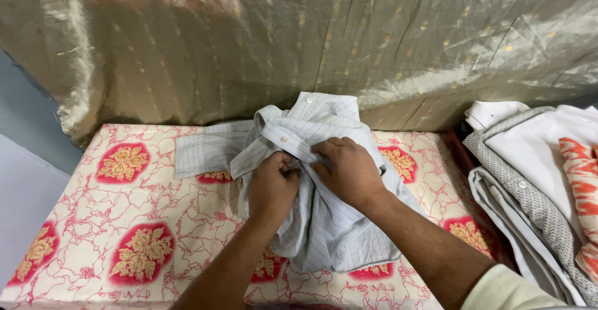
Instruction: The person folds a light-colored striped shirt on a patterned table. They button the collar, lay the shirt flat, fold the sleeves inward, and then fold the body into a compact rectangle.
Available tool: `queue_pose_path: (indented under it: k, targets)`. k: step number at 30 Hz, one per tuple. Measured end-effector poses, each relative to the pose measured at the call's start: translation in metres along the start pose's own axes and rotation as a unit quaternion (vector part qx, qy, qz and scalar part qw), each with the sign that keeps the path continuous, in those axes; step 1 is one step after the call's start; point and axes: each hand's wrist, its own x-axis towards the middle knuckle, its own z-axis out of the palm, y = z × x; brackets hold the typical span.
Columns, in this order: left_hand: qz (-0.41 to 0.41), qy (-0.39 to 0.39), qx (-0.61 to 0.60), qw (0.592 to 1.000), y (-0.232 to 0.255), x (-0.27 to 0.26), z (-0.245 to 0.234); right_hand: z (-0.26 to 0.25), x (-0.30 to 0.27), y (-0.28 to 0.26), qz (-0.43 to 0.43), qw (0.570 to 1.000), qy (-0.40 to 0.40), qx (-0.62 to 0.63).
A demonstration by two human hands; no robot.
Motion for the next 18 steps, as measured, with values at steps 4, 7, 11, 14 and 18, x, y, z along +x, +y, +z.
queue_pose_path:
  k: [4,7,11,14,18]
  targets:
    - [-0.004,0.000,0.018,1.000,-0.004,0.000,0.010,0.011,0.002,0.011,0.017,1.000,-0.006,-0.007]
    - [-0.003,0.033,0.067,0.997,-0.004,0.002,0.021,0.012,0.001,0.017,-0.008,1.000,-0.003,-0.012]
    - [0.012,0.058,0.058,0.997,-0.009,0.007,0.031,0.010,0.000,0.020,-0.045,0.999,0.003,-0.030]
    - [0.030,0.069,0.025,0.997,-0.014,0.008,0.038,0.011,-0.002,0.024,-0.051,0.998,-0.016,-0.046]
    - [0.016,0.008,-0.049,0.999,-0.022,0.003,0.036,0.014,0.000,0.029,-0.061,0.997,-0.020,-0.037]
